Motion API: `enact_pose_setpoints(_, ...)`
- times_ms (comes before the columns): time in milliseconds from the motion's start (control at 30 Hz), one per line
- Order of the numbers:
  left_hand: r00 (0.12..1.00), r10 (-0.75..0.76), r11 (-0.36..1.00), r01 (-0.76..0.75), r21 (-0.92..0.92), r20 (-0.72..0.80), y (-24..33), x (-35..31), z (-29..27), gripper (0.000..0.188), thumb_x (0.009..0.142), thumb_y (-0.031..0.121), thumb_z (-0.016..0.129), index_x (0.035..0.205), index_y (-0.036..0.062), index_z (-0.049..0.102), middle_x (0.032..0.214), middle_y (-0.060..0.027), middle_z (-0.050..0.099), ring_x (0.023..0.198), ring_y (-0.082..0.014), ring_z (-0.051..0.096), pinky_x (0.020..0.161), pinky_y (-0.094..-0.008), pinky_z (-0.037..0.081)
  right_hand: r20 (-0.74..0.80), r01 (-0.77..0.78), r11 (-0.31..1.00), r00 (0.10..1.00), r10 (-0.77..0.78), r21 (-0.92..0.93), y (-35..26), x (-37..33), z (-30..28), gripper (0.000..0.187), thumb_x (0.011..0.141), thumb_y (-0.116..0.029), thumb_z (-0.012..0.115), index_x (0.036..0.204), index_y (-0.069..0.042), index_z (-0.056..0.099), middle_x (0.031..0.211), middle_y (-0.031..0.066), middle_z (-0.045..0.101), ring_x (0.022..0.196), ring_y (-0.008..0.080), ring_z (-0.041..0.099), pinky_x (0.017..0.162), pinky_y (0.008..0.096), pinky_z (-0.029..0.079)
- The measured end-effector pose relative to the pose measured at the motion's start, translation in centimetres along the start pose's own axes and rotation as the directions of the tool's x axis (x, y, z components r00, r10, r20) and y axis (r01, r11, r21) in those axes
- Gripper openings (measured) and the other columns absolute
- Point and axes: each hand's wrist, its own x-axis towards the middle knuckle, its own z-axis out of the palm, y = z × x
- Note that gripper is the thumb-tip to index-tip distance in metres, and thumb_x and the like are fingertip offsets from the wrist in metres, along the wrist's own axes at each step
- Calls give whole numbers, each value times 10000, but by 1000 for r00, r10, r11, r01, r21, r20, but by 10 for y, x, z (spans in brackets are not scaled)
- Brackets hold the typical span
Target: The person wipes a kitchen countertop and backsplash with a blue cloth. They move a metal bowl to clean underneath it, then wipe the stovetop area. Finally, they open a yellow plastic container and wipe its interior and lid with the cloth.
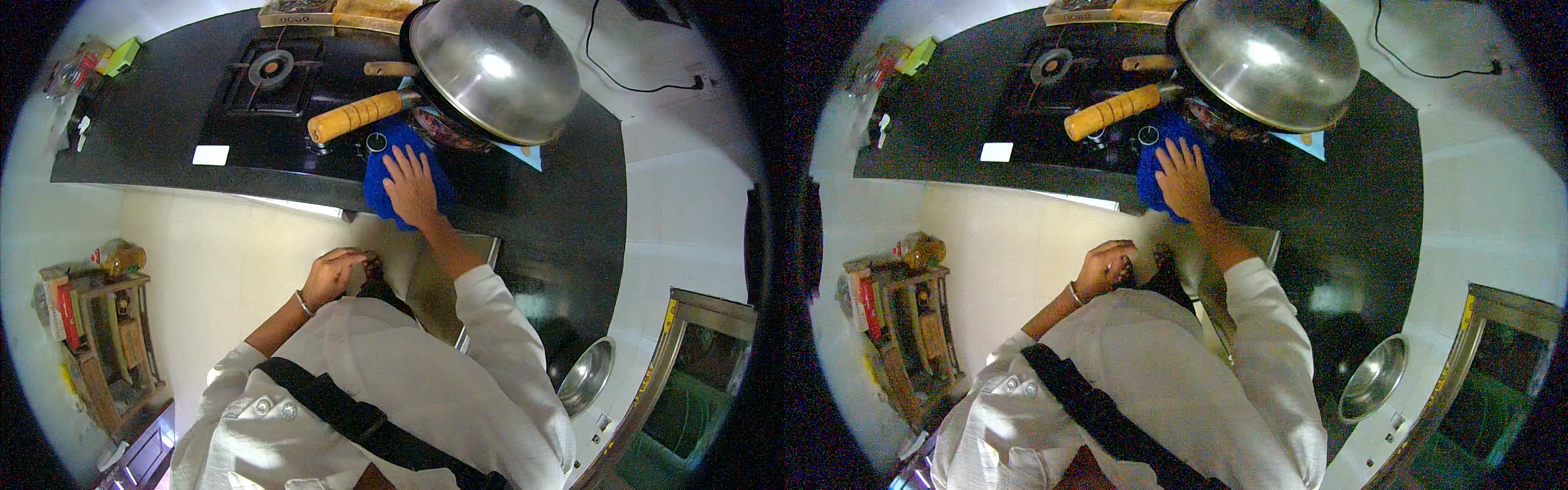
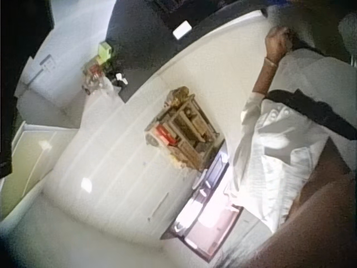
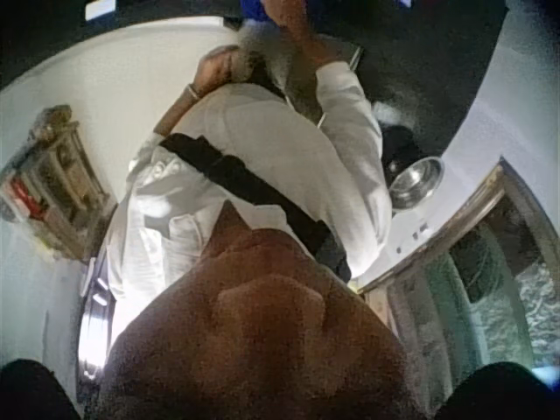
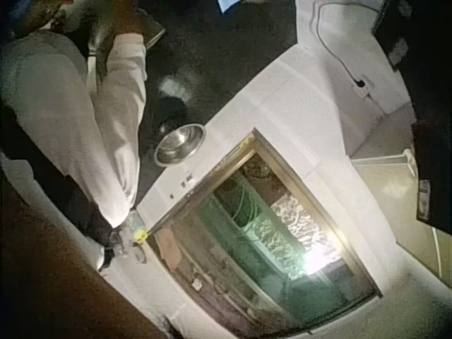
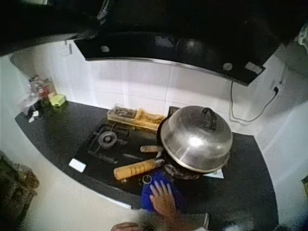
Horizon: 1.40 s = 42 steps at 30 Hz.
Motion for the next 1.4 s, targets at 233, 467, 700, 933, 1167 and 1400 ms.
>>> enact_pose_setpoints(233, 989, -83, 994, 91, 63, -120, 5, -4, -10, 235, 889, 51, 430, 983, 26, 644, 1031, -173, 635, 884, -297, 643, 782, -353, 528, 109, -34, 998, 993, 40, -54, 29, -38, -22, 544, 837, -256, 578, 1336, -130, 400, 1394, 114, 371, 1279, 359, 337, 1059, 529, 235)
enact_pose_setpoints(467, 933, -272, 959, 283, 16, -237, -5, -45, -5, 265, 772, -58, 483, 967, 30, 640, 999, -153, 644, 893, -304, 632, 804, -352, 520, 193, 335, 940, 920, -342, 67, 35, -32, -16, 486, 844, -173, 538, 1315, -116, 436, 1420, 100, 342, 1279, 365, 332, 1057, 533, 234)
enact_pose_setpoints(700, 912, -299, 950, 311, -1, -280, 3, -35, 4, 274, 833, -52, 438, 979, 40, 650, 990, -148, 651, 879, -287, 643, 795, -340, 520, 97, 440, 877, 881, -463, 192, -70, 51, 25, 451, 844, -212, 535, 1255, -36, 475, 1370, 156, 386, 1261, 354, 337, 1065, 484, 223)
enact_pose_setpoints(933, 949, -224, 971, 237, 33, -220, 9, -15, 16, 237, 844, -41, 457, 979, 23, 640, 976, -149, 645, 768, -241, 651, 694, -308, 540, 4, 441, 863, 890, -456, 248, -85, 59, 48, 412, 844, -216, 545, 1217, -43, 514, 1361, 113, 413, 1262, 309, 359, 1074, 466, 228)
enact_pose_setpoints(1167, 930, -253, 964, 266, 14, -265, 2, -21, 26, 240, 839, -48, 455, 980, 16, 638, 978, -146, 645, 728, -223, 644, 685, -301, 540, 4, 17, 988, 1000, -18, 157, 6, -29, 23, 296, 876, -117, 510, 1165, -64, 540, 1238, 123, 527, 1154, 347, 473, 1031, 490, 301)
enact_pose_setpoints(1400, 903, -318, 944, 331, -4, -289, 13, -19, 26, 283, 776, -54, 477, 983, 38, 647, 970, -142, 643, 808, -272, 630, 748, -336, 525, -144, -171, 752, 932, 333, 637, 21, 36, 26, 265, 954, -131, 410, 1179, -42, 516, 1140, 153, 579, 1048, 309, 559, 896, 337, 426)
